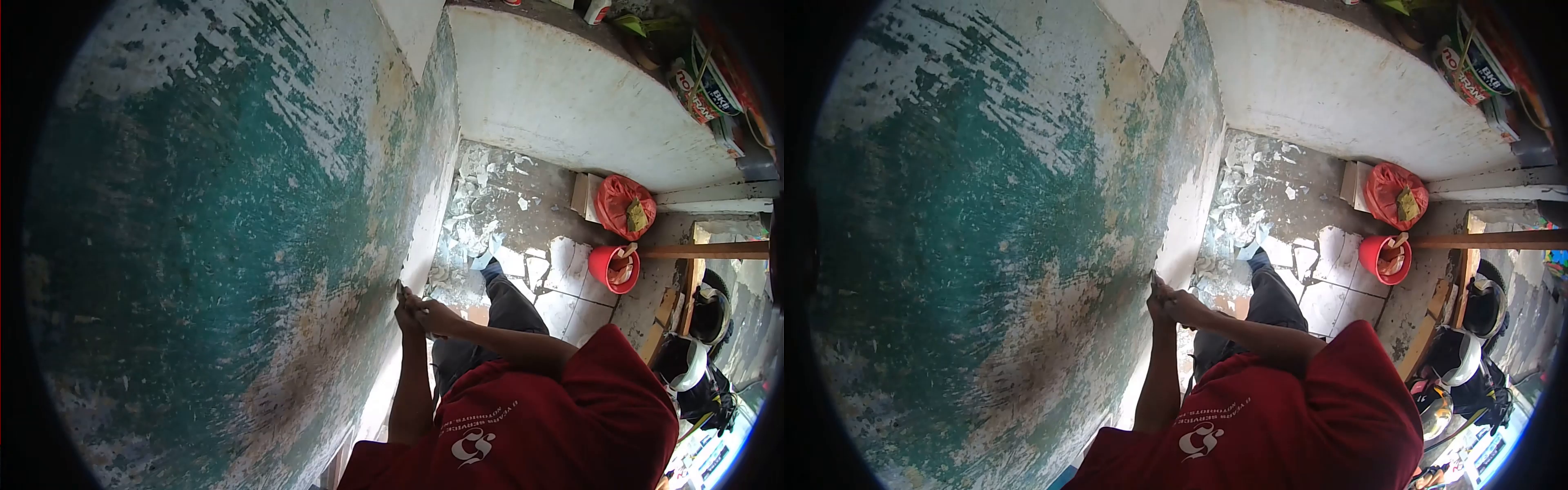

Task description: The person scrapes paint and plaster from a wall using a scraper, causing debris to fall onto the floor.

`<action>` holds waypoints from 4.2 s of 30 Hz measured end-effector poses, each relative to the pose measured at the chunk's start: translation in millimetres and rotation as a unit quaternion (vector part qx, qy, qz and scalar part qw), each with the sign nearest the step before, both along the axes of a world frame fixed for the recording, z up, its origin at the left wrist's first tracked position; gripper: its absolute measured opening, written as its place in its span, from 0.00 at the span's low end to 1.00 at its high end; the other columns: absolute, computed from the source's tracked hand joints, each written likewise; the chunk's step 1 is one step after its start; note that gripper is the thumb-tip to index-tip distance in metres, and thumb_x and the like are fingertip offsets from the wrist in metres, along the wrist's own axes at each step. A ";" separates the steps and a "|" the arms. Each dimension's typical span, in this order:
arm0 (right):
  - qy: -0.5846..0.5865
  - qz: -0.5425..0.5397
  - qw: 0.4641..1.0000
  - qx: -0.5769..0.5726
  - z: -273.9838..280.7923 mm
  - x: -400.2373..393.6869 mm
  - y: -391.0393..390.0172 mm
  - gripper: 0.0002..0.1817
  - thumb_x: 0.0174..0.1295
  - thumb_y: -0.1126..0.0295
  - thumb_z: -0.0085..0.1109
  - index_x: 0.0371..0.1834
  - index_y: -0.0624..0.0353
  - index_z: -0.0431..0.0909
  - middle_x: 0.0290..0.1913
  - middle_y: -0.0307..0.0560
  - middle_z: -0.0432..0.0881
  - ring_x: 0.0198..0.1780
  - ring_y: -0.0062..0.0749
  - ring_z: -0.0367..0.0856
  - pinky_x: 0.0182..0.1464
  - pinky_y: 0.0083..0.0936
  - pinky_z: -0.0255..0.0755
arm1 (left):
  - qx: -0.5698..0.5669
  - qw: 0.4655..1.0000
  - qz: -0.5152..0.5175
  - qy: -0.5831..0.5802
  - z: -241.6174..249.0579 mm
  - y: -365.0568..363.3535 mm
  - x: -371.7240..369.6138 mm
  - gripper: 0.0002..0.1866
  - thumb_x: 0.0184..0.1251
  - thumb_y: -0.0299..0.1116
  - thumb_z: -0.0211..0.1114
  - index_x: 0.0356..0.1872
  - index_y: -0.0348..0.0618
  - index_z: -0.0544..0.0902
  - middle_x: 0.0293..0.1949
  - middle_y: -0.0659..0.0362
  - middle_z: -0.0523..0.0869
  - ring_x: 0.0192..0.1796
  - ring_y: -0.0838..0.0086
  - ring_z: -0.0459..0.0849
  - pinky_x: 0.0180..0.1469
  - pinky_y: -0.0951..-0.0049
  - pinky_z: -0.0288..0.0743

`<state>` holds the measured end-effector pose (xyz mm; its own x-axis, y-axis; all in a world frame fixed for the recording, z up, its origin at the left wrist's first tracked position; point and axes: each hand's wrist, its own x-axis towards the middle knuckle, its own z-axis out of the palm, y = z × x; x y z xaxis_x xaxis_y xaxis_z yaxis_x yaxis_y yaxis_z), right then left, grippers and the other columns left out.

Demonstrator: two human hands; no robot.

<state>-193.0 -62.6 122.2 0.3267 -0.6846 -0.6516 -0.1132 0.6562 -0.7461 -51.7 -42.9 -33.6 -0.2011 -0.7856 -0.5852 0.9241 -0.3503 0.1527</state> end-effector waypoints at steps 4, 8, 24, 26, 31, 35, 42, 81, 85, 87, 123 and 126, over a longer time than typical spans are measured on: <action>0.002 0.055 0.994 0.096 -27.3 12.8 -15.8 0.17 0.54 0.66 0.36 0.41 0.58 0.73 0.27 0.52 0.77 0.16 0.31 0.75 0.18 0.24 0.69 | 0.042 0.986 -0.088 -0.134 -40.5 -12.0 15.3 0.14 0.65 0.41 0.45 0.33 0.40 0.70 0.15 0.67 0.64 0.19 0.84 0.64 0.23 0.82 0.61; 0.004 0.019 1.000 -0.016 -2.2 -6.0 3.9 0.19 0.55 0.66 0.34 0.50 0.54 0.66 0.18 0.47 0.74 0.13 0.27 0.72 0.12 0.25 0.66 | 0.048 0.998 0.020 0.027 -7.2 -4.6 -4.4 0.12 0.65 0.38 0.46 0.32 0.38 0.69 0.14 0.69 0.60 0.17 0.84 0.60 0.21 0.84 0.57; 0.005 -0.057 0.995 -0.077 -14.2 0.3 -17.6 0.14 0.51 0.71 0.39 0.30 0.66 0.76 0.28 0.59 0.77 0.16 0.37 0.76 0.14 0.27 0.70 | 0.079 0.996 -0.026 0.026 36.7 -30.4 -21.7 0.11 0.65 0.36 0.46 0.37 0.40 0.73 0.27 0.60 0.75 0.30 0.75 0.75 0.35 0.75 0.70; 0.018 -0.039 0.999 -0.017 -53.4 14.6 -26.6 0.14 0.51 0.70 0.40 0.32 0.66 0.76 0.27 0.60 0.77 0.14 0.36 0.75 0.11 0.26 0.68 | -0.100 0.975 -0.193 0.045 -15.7 -30.0 2.3 0.12 0.65 0.38 0.48 0.34 0.41 0.74 0.32 0.58 0.77 0.36 0.73 0.76 0.40 0.74 0.71; 0.028 -0.071 0.992 -0.098 -47.6 4.3 -7.2 0.18 0.50 0.71 0.40 0.44 0.62 0.73 0.24 0.57 0.77 0.12 0.33 0.74 0.09 0.25 0.66 | 0.040 0.990 -0.062 -0.119 -14.7 -17.9 -21.9 0.10 0.63 0.36 0.49 0.29 0.42 0.74 0.26 0.60 0.76 0.30 0.71 0.75 0.38 0.71 0.71; 0.018 -0.025 0.995 -0.099 -55.5 9.2 -9.5 0.18 0.50 0.72 0.40 0.43 0.61 0.73 0.26 0.55 0.78 0.15 0.33 0.76 0.12 0.25 0.68 | 0.070 0.993 -0.033 -0.084 43.9 -18.5 -35.4 0.09 0.62 0.35 0.48 0.28 0.42 0.73 0.23 0.61 0.73 0.26 0.72 0.71 0.34 0.73 0.68; 0.088 -0.155 0.898 -0.402 -91.7 21.5 4.8 0.16 0.50 0.74 0.38 0.41 0.61 0.73 0.20 0.50 0.76 0.13 0.30 0.74 0.10 0.22 0.64 | 0.054 0.993 0.025 0.101 51.6 -20.8 -38.6 0.09 0.56 0.33 0.45 0.22 0.41 0.71 0.22 0.60 0.72 0.28 0.74 0.71 0.36 0.74 0.67; 0.047 -0.054 0.965 -0.251 -66.8 -8.7 -12.8 0.17 0.49 0.72 0.38 0.40 0.56 0.74 0.26 0.54 0.78 0.20 0.40 0.78 0.19 0.31 0.73 | 0.031 0.985 0.058 0.161 18.1 -33.6 -40.3 0.06 0.52 0.24 0.45 0.18 0.43 0.66 0.20 0.61 0.68 0.26 0.75 0.67 0.33 0.75 0.65; 0.005 0.013 1.000 -0.017 -46.9 -27.5 -48.7 0.16 0.48 0.73 0.38 0.37 0.58 0.74 0.18 0.52 0.75 0.14 0.33 0.75 0.13 0.28 0.68 | 0.023 0.983 -0.168 -0.067 -1.5 -53.0 -30.1 0.07 0.53 0.25 0.44 0.17 0.43 0.64 0.20 0.62 0.66 0.26 0.75 0.66 0.32 0.76 0.64; 0.017 0.015 1.000 -0.021 -41.9 -36.6 -39.1 0.15 0.48 0.72 0.38 0.37 0.58 0.74 0.19 0.53 0.76 0.15 0.34 0.75 0.14 0.29 0.69 | 0.026 0.996 -0.087 0.005 -38.1 -39.9 -31.7 0.07 0.53 0.26 0.44 0.17 0.43 0.64 0.20 0.62 0.66 0.26 0.75 0.66 0.32 0.76 0.64; 0.028 -0.040 0.997 -0.066 -19.1 -53.2 -62.7 0.15 0.54 0.68 0.39 0.41 0.61 0.71 0.17 0.49 0.75 0.13 0.32 0.74 0.12 0.27 0.68 | -0.036 0.989 -0.084 -0.118 -12.4 -69.4 -52.1 0.07 0.56 0.26 0.44 0.19 0.45 0.64 0.18 0.65 0.65 0.21 0.78 0.66 0.25 0.75 0.65; 0.010 -0.015 1.000 -0.023 -61.0 -59.0 -75.4 0.15 0.49 0.70 0.40 0.40 0.57 0.72 0.19 0.49 0.76 0.10 0.30 0.71 0.09 0.25 0.66 | -0.039 0.951 -0.179 -0.248 -98.4 -75.2 -39.6 0.06 0.49 0.25 0.43 0.16 0.46 0.62 0.18 0.62 0.66 0.23 0.75 0.66 0.30 0.77 0.63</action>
<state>-251.9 -137.9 61.3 0.2931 -0.7229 -0.6257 -0.1102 0.6245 -0.7732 -91.3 -118.0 -132.0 -0.1786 -0.7636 -0.6205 0.5548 -0.5990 0.5774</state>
